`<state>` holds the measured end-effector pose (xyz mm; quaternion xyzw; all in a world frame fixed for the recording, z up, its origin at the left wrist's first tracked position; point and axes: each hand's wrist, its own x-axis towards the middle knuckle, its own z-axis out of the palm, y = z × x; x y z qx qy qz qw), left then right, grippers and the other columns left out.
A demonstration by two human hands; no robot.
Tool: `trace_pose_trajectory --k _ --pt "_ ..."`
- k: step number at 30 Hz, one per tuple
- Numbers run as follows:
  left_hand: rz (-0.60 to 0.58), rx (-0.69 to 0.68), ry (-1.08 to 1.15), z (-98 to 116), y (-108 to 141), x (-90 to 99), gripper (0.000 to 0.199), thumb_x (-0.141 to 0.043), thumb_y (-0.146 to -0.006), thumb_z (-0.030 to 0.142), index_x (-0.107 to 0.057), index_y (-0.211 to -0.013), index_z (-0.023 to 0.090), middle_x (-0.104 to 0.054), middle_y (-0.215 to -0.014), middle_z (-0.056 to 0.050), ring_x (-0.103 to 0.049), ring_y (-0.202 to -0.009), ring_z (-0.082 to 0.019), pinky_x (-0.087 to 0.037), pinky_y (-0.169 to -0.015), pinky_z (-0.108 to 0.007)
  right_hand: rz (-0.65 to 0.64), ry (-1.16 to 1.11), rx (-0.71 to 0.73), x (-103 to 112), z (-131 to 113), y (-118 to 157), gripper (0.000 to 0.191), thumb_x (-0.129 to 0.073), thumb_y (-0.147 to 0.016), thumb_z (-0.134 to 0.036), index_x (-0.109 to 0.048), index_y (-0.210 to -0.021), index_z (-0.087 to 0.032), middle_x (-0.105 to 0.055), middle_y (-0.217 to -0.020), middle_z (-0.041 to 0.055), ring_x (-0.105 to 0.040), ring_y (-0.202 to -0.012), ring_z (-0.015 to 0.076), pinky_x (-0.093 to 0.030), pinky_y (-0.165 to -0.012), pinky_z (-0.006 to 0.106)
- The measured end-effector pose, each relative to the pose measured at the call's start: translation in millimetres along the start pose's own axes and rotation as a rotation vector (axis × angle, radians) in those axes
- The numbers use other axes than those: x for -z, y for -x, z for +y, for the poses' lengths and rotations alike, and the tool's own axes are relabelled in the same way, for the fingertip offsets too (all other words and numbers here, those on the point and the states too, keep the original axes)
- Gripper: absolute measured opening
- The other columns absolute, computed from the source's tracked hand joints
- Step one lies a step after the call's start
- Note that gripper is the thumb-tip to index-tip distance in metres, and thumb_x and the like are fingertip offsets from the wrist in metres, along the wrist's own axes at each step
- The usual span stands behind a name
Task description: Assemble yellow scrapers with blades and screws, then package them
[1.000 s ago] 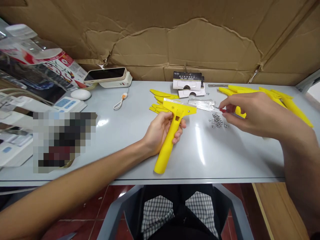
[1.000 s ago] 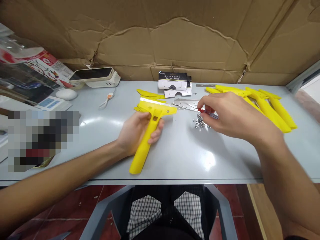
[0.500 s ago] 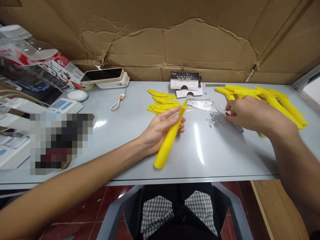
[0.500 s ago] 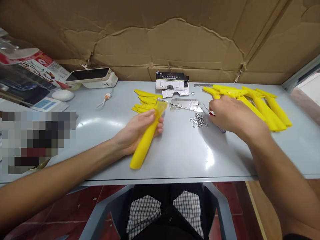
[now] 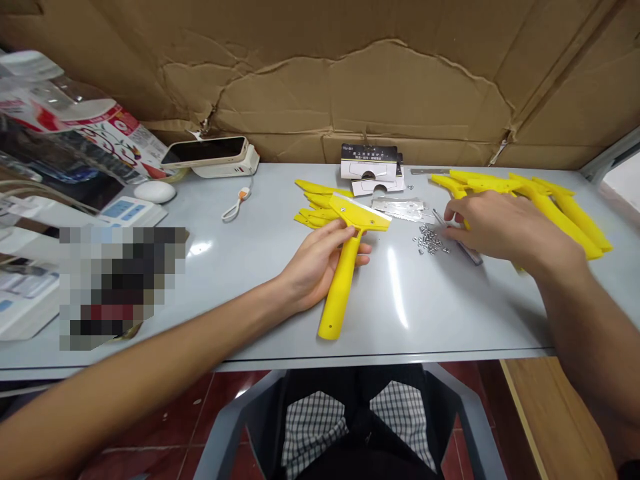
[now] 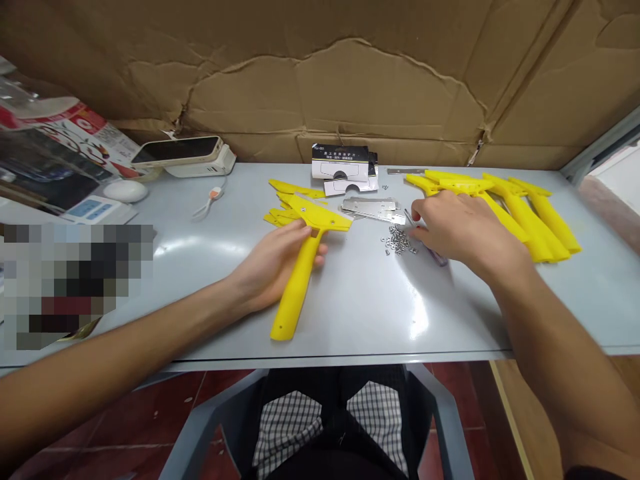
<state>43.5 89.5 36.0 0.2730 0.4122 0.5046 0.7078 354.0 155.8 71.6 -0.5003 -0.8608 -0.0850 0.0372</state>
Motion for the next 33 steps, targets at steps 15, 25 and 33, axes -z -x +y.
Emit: trace_pose_trajectory --k 15,25,33 --pt "-0.153 -0.061 -0.066 -6 1 2.9 0.015 -0.085 -0.092 0.018 -0.075 -0.103 0.014 -0.073 -0.101 -0.006 -0.073 -0.08 -0.015 -0.061 -0.077 -0.029 -0.061 -0.208 0.208 -5 -45 -8 0.032 -0.057 -0.102 -0.024 -0.089 -0.096 -0.021 -0.075 -0.099 0.0132 -0.067 -0.09 0.028 -0.047 -0.076 0.039" --pt "-0.171 -0.065 -0.071 -6 2 3.1 0.017 -0.086 -0.091 0.019 -0.076 -0.103 0.014 -0.072 -0.102 -0.005 -0.072 -0.08 -0.015 -0.06 -0.076 -0.03 -0.06 -0.25 0.189 -7 -47 -11 0.022 -0.064 -0.096 -0.022 -0.085 -0.09 -0.023 -0.078 -0.093 0.0109 -0.069 -0.09 0.0281 -0.051 -0.079 0.04" --pt "-0.164 -0.059 -0.087 -4 4 1.0 0.014 -0.083 -0.091 0.017 -0.075 -0.102 0.014 -0.07 -0.102 -0.005 -0.072 -0.081 -0.015 -0.059 -0.07 -0.029 -0.15 -0.156 0.189 -4 -52 -12 0.026 -0.054 -0.101 -0.02 -0.074 -0.083 -0.017 -0.075 -0.094 0.0143 -0.068 -0.088 0.029 -0.048 -0.076 0.041"
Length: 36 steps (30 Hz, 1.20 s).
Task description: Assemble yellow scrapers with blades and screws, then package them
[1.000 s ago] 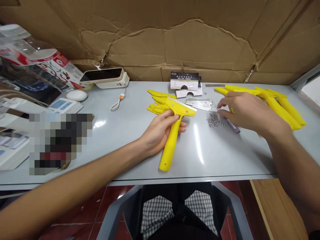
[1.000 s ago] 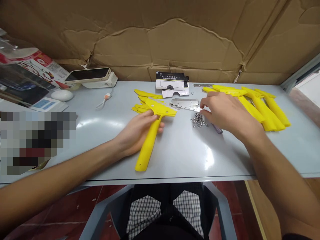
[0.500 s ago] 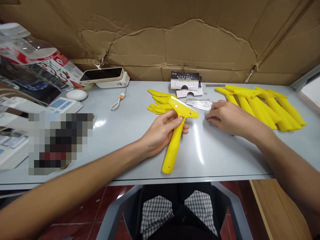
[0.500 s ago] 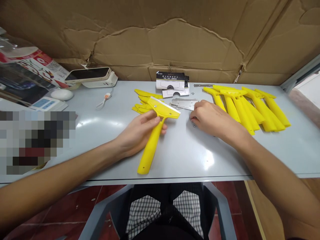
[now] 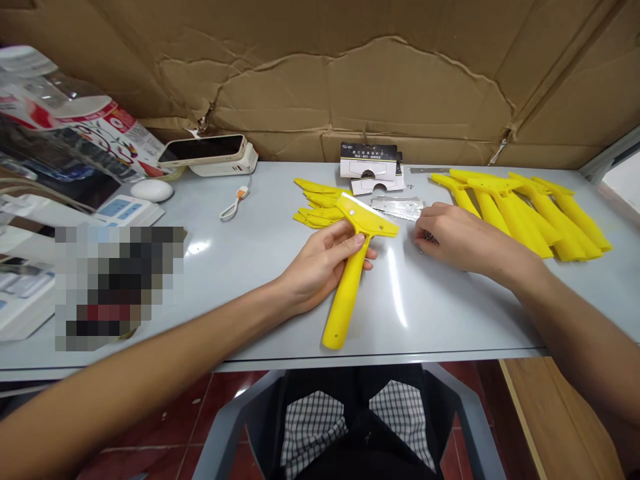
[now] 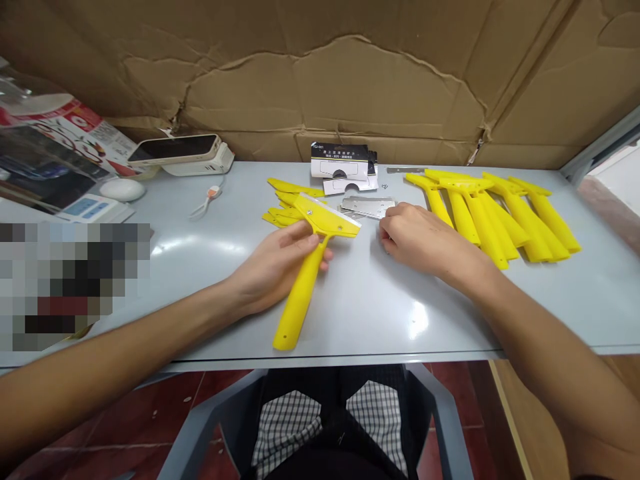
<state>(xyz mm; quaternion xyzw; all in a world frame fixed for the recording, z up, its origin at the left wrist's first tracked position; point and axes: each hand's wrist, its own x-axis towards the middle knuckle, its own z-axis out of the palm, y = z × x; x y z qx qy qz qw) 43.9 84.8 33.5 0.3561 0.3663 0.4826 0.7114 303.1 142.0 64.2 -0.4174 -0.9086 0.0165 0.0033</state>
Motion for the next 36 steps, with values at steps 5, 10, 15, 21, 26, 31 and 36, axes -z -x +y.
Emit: trace_pose_trajectory --k 5,10,15,21,26,31,36 --pt "0.047 -0.002 -0.038 1 2 -1.8 0.007 -0.078 -0.092 0.016 -0.072 -0.094 0.016 -0.069 -0.09 -0.003 -0.067 -0.073 -0.014 -0.054 -0.065 -0.026 0.106 -0.048 0.036 1 0 1 0.025 -0.055 -0.101 -0.021 -0.075 -0.087 -0.016 -0.075 -0.094 0.0147 -0.067 -0.088 0.0292 -0.049 -0.077 0.042" --pt "0.003 -0.044 -0.21 2 8 -4.8 0.006 -0.077 -0.096 0.023 -0.075 -0.096 0.017 -0.067 -0.077 -0.003 -0.063 -0.07 -0.015 -0.052 -0.063 -0.026 0.328 -0.293 0.067 11 -12 4 0.018 -0.06 -0.102 -0.026 -0.076 -0.095 -0.022 -0.076 -0.104 0.0113 -0.071 -0.102 0.0301 -0.055 -0.09 0.045" --pt "-0.034 -0.083 -0.294 3 12 -8.2 0.015 -0.084 -0.091 0.031 -0.076 -0.093 0.018 -0.067 -0.074 -0.003 -0.062 -0.069 -0.016 -0.051 -0.061 -0.026 0.377 -0.476 0.145 11 -28 5 0.013 -0.064 -0.102 -0.024 -0.076 -0.095 -0.025 -0.076 -0.111 0.0098 -0.073 -0.105 0.0283 -0.057 -0.095 0.046" --pt "-0.049 -0.116 -0.303 0 12 -7.2 0.017 -0.084 -0.092 0.032 -0.079 -0.097 0.018 -0.067 -0.076 -0.003 -0.061 -0.069 -0.015 -0.051 -0.061 -0.026 0.421 -0.449 0.195 1 -35 4 0.015 -0.064 -0.103 -0.021 -0.078 -0.097 -0.022 -0.075 -0.109 0.0107 -0.072 -0.104 0.0278 -0.057 -0.093 0.046" --pt "-0.072 -0.151 -0.314 -2 11 -5.3 0.017 -0.083 -0.093 0.033 -0.077 -0.097 0.017 -0.067 -0.074 -0.001 -0.062 -0.07 -0.014 -0.051 -0.063 -0.026 0.539 -0.431 0.243 -11 -36 -1 0.012 -0.068 -0.101 -0.02 -0.078 -0.095 -0.022 -0.075 -0.104 0.0095 -0.071 -0.101 0.0279 -0.058 -0.089 0.047" --pt "-0.096 -0.163 -0.313 -3 10 -4.0 0.021 -0.083 -0.094 0.036 -0.075 -0.099 0.017 -0.067 -0.075 0.0 -0.062 -0.07 -0.013 -0.052 -0.064 -0.025 0.614 -0.432 0.248 -16 -38 -3 0.011 -0.069 -0.099 -0.016 -0.076 -0.093 -0.021 -0.076 -0.101 0.0081 -0.072 -0.096 0.0267 -0.059 -0.086 0.046" --pt "-0.092 -0.17 -0.323 -4 10 -2.8 0.02 -0.081 -0.096 0.036 -0.074 -0.098 0.017 -0.067 -0.076 0.0 -0.062 -0.07 -0.013 -0.052 -0.065 -0.025 0.635 -0.421 0.201 -16 -42 -3 0.012 -0.069 -0.096 -0.012 -0.076 -0.09 -0.02 -0.076 -0.097 0.0074 -0.074 -0.093 0.0266 -0.059 -0.088 0.047"
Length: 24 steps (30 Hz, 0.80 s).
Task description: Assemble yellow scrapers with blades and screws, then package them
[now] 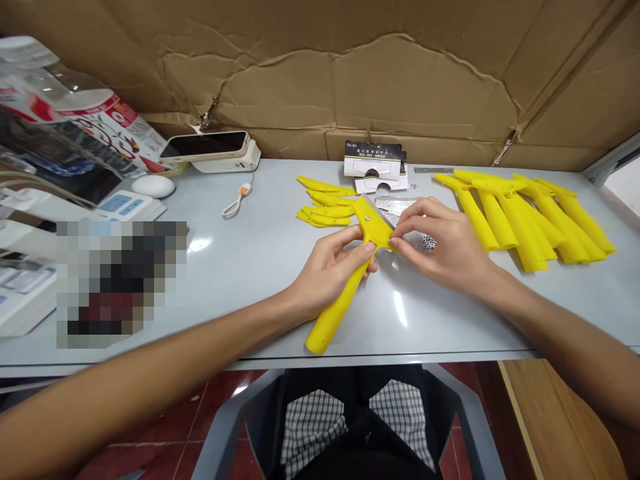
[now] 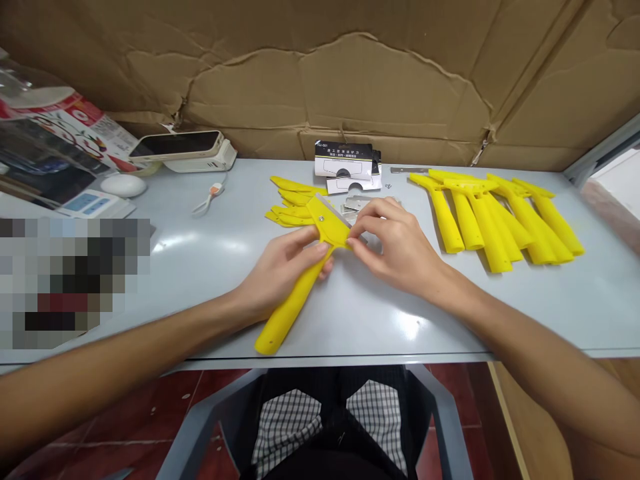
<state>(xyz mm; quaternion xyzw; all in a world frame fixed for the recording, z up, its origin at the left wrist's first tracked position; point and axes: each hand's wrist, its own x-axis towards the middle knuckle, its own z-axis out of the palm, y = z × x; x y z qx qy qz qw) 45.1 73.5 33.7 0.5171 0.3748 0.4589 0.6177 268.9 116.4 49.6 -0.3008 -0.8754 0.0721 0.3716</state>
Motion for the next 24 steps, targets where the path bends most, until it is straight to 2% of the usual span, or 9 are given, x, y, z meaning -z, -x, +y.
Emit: trace_pose_trajectory --k 9,13,15,17,20,24 --pt "-0.001 0.005 0.006 1 -1 -1.0 0.019 -0.081 -0.096 0.035 -0.072 -0.095 0.017 -0.067 -0.075 0.0 -0.062 -0.07 -0.012 -0.051 -0.064 -0.024 -0.007 -0.016 0.007 3 0 0 0.012 -0.068 -0.095 -0.013 -0.076 -0.092 -0.022 -0.075 -0.099 0.0071 -0.075 -0.093 0.0257 -0.06 -0.082 0.043" --pt "0.0 0.004 0.011 -1 -1 0.7 0.016 -0.075 -0.099 0.032 -0.071 -0.095 0.018 -0.066 -0.075 0.0 -0.062 -0.07 -0.013 -0.052 -0.065 -0.024 -0.018 -0.016 -0.029 11 -2 -2 0.015 -0.067 -0.096 -0.015 -0.077 -0.096 -0.025 -0.076 -0.104 0.008 -0.075 -0.098 0.0268 -0.061 -0.085 0.045" --pt "0.002 0.004 0.007 -1 -2 1.7 0.014 -0.072 -0.101 0.031 -0.071 -0.097 0.018 -0.066 -0.076 0.0 -0.063 -0.07 -0.013 -0.052 -0.065 -0.025 -0.019 -0.012 -0.08 15 -3 -4 0.016 -0.068 -0.094 -0.015 -0.078 -0.099 -0.027 -0.077 -0.105 0.0078 -0.075 -0.098 0.0272 -0.06 -0.085 0.046" --pt "0.009 0.008 0.003 -1 -2 2.3 0.013 -0.072 -0.101 0.03 -0.071 -0.096 0.018 -0.067 -0.077 -0.001 -0.063 -0.07 -0.013 -0.053 -0.065 -0.025 -0.035 -0.035 -0.17 18 -3 -6 0.017 -0.069 -0.093 -0.017 -0.078 -0.104 -0.026 -0.08 -0.105 0.0072 -0.075 -0.091 0.0259 -0.06 -0.079 0.044" --pt "0.029 0.032 0.006 1 -2 2.3 0.013 -0.071 -0.1 0.029 -0.069 -0.093 0.018 -0.067 -0.077 -0.001 -0.063 -0.069 -0.013 -0.052 -0.064 -0.025 -0.129 -0.183 -0.35 20 -1 -7 0.023 -0.071 -0.092 -0.023 -0.076 -0.114 -0.023 -0.082 -0.1 0.0061 -0.074 -0.081 0.0235 -0.059 -0.07 0.04" --pt "0.044 0.059 0.01 5 -3 2.5 0.012 -0.072 -0.099 0.028 -0.07 -0.093 0.018 -0.068 -0.077 -0.002 -0.063 -0.069 -0.013 -0.053 -0.064 -0.025 -0.18 -0.415 -0.479 21 4 -7 0.026 -0.076 -0.091 -0.027 -0.074 -0.115 -0.022 -0.081 -0.097 0.0056 -0.077 -0.086 0.0243 -0.062 -0.078 0.042"
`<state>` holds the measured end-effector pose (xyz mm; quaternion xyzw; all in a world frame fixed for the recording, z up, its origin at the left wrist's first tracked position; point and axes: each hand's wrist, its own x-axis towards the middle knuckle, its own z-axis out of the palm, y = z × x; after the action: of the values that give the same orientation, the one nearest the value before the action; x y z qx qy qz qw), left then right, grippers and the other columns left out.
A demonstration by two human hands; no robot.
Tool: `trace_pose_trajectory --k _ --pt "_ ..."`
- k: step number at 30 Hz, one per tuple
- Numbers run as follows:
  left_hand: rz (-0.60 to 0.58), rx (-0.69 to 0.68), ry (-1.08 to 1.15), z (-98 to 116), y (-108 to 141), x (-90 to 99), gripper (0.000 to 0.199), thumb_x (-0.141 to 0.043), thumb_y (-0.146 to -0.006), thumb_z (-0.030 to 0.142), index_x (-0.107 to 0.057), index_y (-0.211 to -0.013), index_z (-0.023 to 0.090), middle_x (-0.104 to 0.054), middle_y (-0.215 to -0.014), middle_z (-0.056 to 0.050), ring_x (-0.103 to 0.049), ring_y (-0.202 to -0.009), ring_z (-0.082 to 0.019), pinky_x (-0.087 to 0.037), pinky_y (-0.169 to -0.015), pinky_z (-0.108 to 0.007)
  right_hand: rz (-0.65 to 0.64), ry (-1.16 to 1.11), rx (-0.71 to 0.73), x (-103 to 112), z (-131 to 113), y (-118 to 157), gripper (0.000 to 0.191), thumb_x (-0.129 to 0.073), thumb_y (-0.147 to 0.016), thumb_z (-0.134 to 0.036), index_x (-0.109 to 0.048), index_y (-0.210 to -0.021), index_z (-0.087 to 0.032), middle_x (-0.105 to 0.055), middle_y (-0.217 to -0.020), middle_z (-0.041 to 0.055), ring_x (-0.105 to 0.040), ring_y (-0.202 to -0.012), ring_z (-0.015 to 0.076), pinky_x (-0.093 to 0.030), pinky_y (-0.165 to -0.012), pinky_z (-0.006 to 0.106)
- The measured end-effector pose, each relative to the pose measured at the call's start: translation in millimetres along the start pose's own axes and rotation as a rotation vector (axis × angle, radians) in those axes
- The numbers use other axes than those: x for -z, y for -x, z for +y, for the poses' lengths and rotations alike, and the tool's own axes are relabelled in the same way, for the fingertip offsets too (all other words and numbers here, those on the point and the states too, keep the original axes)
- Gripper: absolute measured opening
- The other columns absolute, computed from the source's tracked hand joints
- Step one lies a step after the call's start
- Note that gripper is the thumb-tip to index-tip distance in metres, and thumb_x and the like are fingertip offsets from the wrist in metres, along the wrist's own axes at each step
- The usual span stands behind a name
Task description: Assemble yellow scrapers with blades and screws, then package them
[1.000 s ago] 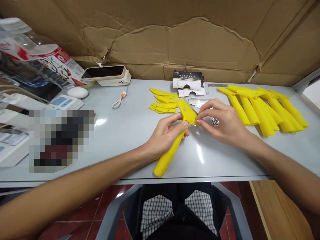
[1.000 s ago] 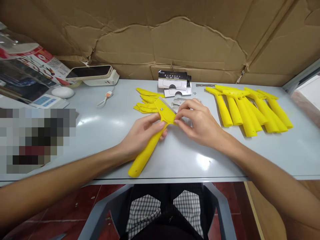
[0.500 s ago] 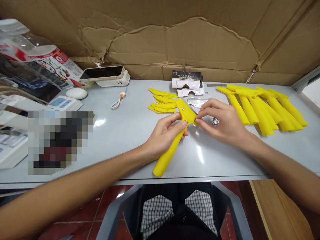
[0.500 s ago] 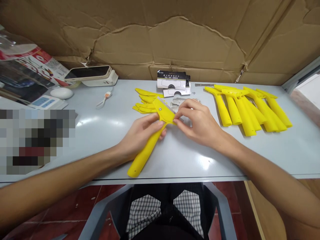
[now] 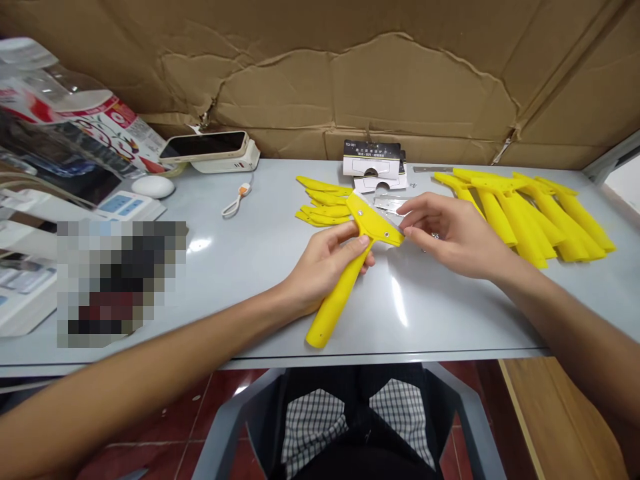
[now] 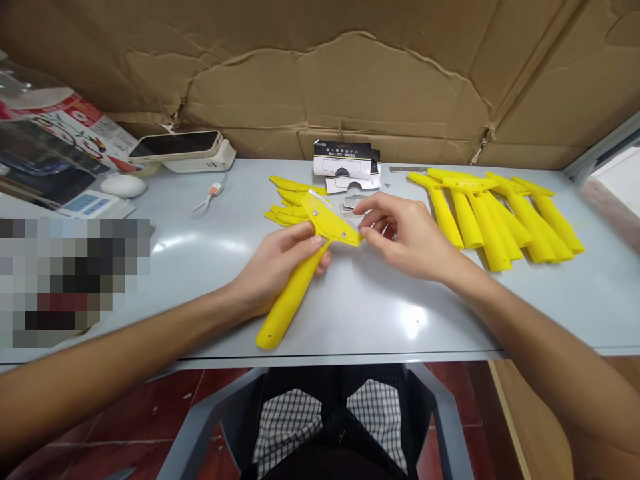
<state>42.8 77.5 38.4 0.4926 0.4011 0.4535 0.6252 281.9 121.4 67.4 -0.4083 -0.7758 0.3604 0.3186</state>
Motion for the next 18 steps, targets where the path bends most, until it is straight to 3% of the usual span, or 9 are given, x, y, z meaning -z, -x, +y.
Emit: trace_pose_trajectory --k 10,18 --pt "-0.015 -0.026 -0.085 2.8 -1.4 3.9 0.013 -0.074 -0.1 0.03 -0.073 -0.098 0.017 -0.072 -0.077 -0.003 -0.068 -0.071 -0.014 -0.056 -0.064 -0.026 -0.012 -0.147 -0.059 1.5 6.2 -1.5 0.024 -0.086 -0.085 -0.029 -0.075 -0.105 -0.024 -0.076 -0.098 0.0049 -0.072 -0.089 0.0228 -0.063 -0.084 0.043" --pt "0.002 -0.01 -0.089 5.3 -0.5 2.4 0.016 -0.075 -0.1 0.033 -0.075 -0.099 0.017 -0.072 -0.076 -0.004 -0.07 -0.071 -0.016 -0.058 -0.065 -0.028 -0.033 -0.152 -0.022 2.0 7.6 -2.8 0.024 -0.087 -0.084 -0.028 -0.071 -0.102 -0.023 -0.076 -0.098 0.0056 -0.073 -0.09 0.0229 -0.065 -0.084 0.044"
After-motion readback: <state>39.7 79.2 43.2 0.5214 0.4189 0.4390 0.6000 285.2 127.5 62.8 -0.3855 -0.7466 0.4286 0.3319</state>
